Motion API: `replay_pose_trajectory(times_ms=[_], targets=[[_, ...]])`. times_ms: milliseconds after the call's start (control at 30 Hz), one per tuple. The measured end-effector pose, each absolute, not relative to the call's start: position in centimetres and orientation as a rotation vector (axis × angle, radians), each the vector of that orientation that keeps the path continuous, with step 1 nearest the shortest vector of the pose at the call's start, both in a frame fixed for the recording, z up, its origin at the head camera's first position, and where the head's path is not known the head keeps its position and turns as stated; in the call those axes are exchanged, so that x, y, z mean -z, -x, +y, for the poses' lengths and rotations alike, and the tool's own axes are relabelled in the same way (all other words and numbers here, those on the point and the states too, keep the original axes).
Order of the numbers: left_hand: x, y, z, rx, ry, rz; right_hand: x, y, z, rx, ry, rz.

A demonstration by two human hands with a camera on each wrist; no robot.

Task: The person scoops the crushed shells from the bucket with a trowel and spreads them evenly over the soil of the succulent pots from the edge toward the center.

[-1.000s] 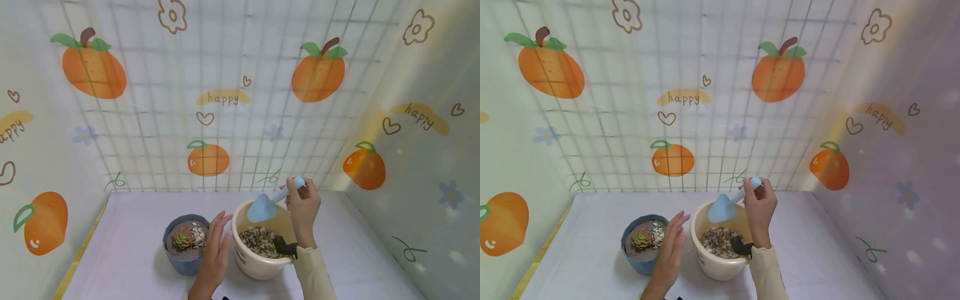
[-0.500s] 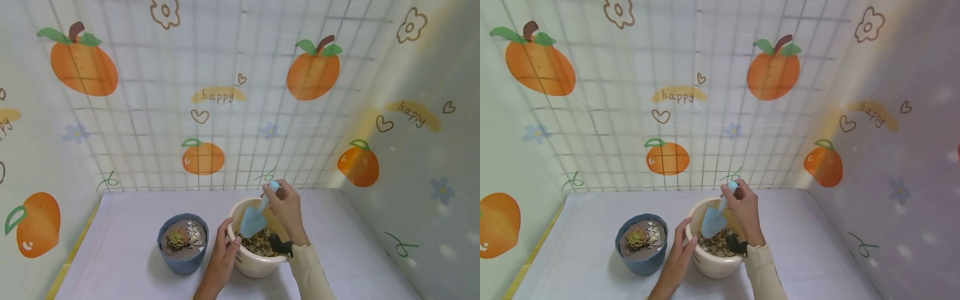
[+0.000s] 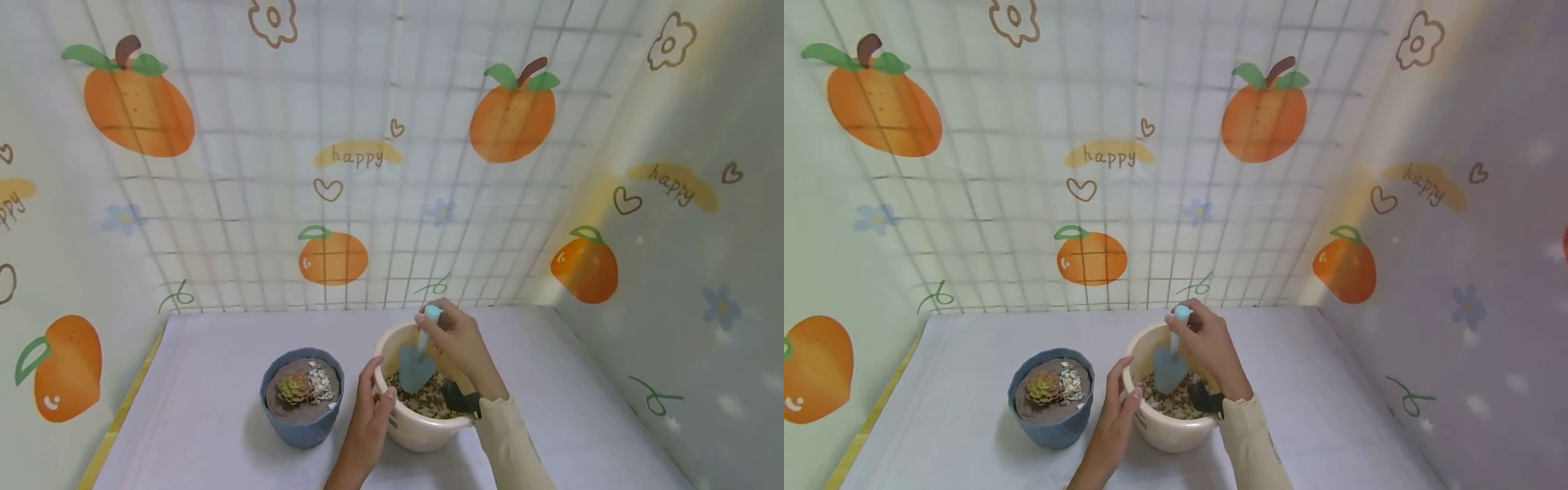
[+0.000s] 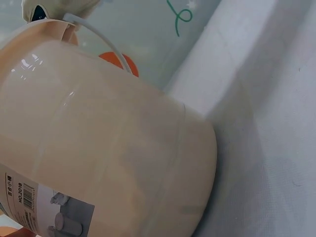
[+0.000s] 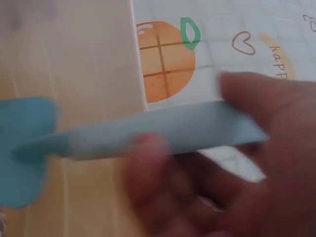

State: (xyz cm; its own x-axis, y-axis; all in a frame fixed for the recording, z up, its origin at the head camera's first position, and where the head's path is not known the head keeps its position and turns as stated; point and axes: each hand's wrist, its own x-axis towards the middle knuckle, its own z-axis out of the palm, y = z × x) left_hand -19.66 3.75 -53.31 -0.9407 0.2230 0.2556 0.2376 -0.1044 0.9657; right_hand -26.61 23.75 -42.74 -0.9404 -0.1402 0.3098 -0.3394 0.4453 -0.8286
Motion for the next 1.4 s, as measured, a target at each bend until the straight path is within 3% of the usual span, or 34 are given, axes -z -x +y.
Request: replay_pose_trajectory(times_ms=[1000,1400], targets=[[54.15,20.09,3.88,2.237,0.541,-2.075,43.22,26.44,24.01,-1.474,-0.541,-2.851],[54.14,20.15,3.92,2.242,0.558,-2.065,43.24,26.58,23.96,-1.573,-0.366,-2.729]])
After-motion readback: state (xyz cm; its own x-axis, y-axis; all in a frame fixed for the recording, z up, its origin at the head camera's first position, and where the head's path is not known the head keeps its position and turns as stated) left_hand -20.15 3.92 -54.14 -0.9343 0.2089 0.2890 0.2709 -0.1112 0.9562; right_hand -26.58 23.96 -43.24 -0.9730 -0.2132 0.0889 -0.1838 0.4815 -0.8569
